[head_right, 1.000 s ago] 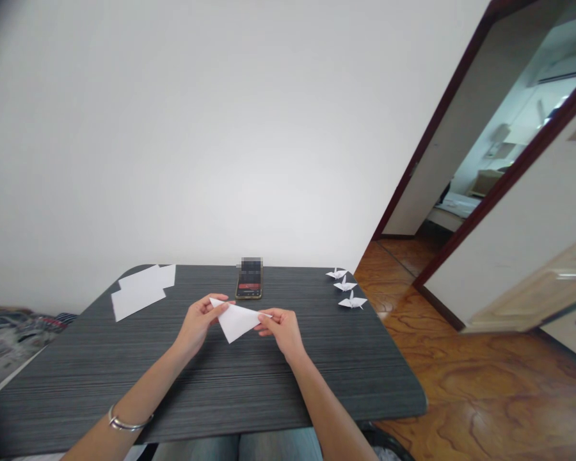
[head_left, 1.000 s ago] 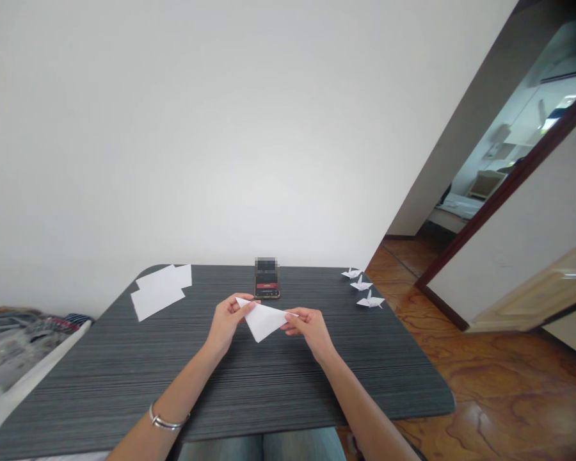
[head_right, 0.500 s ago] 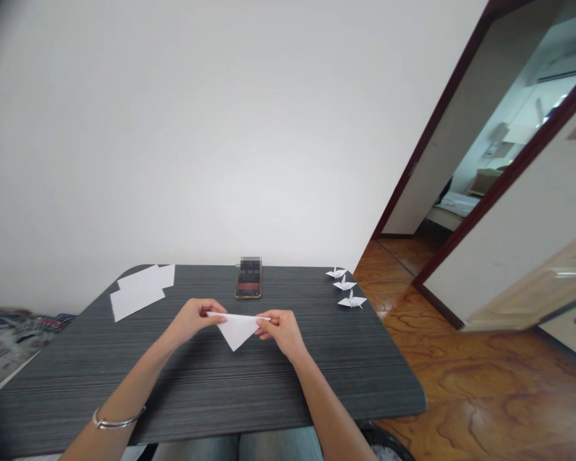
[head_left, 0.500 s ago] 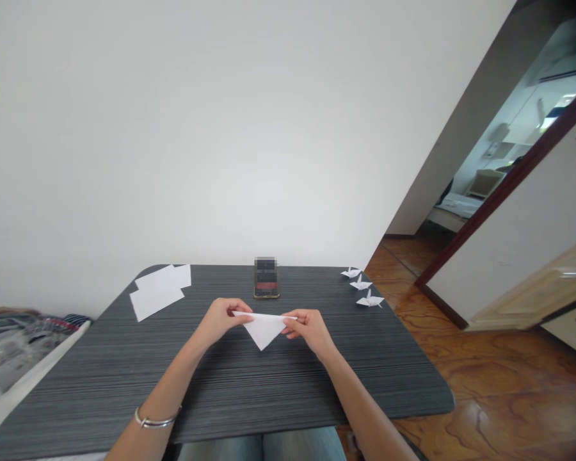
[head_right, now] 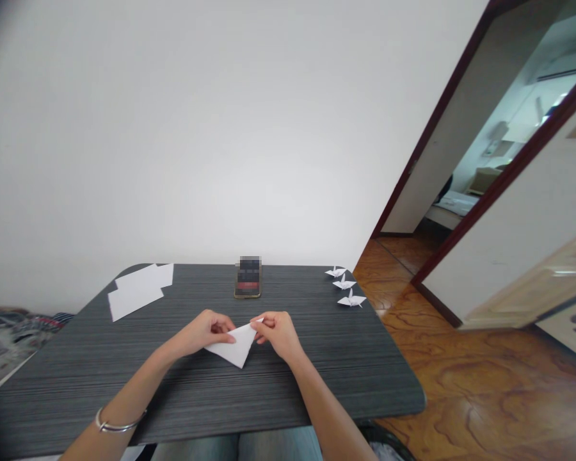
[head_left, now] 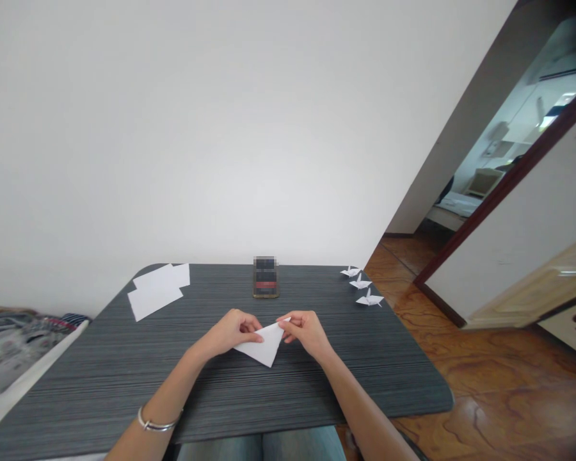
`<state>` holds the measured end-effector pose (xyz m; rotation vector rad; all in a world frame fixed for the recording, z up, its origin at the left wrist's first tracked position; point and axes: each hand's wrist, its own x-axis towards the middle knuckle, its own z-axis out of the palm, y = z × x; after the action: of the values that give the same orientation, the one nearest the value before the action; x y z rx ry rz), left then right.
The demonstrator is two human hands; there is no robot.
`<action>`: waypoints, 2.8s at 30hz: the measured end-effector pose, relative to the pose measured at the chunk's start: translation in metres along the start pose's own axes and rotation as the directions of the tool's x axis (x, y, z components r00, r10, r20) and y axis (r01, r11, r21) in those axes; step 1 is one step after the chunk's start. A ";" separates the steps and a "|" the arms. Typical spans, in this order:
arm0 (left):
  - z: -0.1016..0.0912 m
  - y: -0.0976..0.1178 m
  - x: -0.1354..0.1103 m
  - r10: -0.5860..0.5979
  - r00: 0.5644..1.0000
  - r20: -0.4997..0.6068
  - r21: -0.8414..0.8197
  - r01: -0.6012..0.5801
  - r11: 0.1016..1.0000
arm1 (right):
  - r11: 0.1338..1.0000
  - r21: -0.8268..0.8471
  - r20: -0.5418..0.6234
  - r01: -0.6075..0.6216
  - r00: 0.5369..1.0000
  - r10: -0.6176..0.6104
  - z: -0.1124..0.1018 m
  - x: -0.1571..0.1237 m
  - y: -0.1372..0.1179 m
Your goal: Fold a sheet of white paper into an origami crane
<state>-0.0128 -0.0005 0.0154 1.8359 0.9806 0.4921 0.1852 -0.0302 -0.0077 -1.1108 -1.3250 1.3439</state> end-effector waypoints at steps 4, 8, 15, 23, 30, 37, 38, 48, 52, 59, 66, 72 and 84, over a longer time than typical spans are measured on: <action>0.000 -0.001 0.001 0.005 1.000 -0.030 -0.011 -0.006 1.000 | 0.999 0.028 -0.077 0.042 0.996 -0.039 0.000 0.001 -0.002; 0.002 -0.001 0.001 0.007 1.000 -0.024 -0.036 -0.008 0.999 | 0.997 0.011 -0.114 0.080 0.990 -0.079 0.001 0.001 -0.003; 0.013 -0.001 0.004 0.032 0.999 0.004 -0.047 -0.032 0.998 | 0.996 -0.012 -0.086 0.084 0.993 -0.085 0.005 0.000 -0.001; 0.021 0.002 0.008 0.062 0.996 -0.063 -0.001 -0.062 0.998 | 0.993 -0.028 -0.132 0.113 0.984 -0.116 0.005 -0.001 -0.002; 0.021 0.002 0.008 0.072 0.994 -0.081 0.046 -0.068 0.997 | 0.994 -0.020 -0.141 0.108 0.984 -0.110 0.006 -0.002 -0.005; 0.022 0.000 0.008 0.060 0.997 -0.049 0.037 -0.059 0.998 | 0.995 -0.026 -0.131 0.101 0.986 -0.104 0.005 -0.002 -0.006; 0.022 0.000 0.008 0.060 0.997 -0.044 0.034 -0.058 0.998 | 0.995 -0.025 -0.128 0.101 0.986 -0.103 0.005 -0.002 -0.006; 0.021 -0.001 0.008 0.035 0.999 0.000 -0.020 -0.035 0.999 | 0.996 0.004 -0.119 0.089 0.989 -0.088 0.005 -0.001 -0.003; 0.024 -0.002 0.009 0.026 0.999 0.032 -0.036 -0.025 0.999 | 0.996 -0.012 -0.120 0.094 0.988 -0.095 0.005 0.000 -0.001; 0.025 -0.005 0.010 0.026 0.999 0.046 -0.051 -0.024 0.998 | 0.996 -0.021 -0.108 0.090 0.990 -0.092 0.006 -0.001 -0.002; 0.023 -0.004 0.010 0.016 0.998 0.054 -0.076 -0.012 0.997 | 0.995 0.022 -0.072 0.094 0.993 -0.092 0.004 -0.002 -0.003; 0.023 -0.006 0.009 0.014 0.998 0.069 -0.095 -0.007 0.995 | 0.993 0.058 -0.136 0.105 0.986 -0.097 0.002 0.000 -0.004; 0.023 -0.005 0.009 -0.010 0.997 0.080 -0.137 0.021 0.990 | 0.987 -0.070 -0.134 0.147 0.979 -0.155 0.003 0.000 0.001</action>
<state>0.0063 -0.0046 -0.0004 1.7104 0.8850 0.4625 0.1820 -0.0311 -0.0088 -1.1004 -1.3260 1.1029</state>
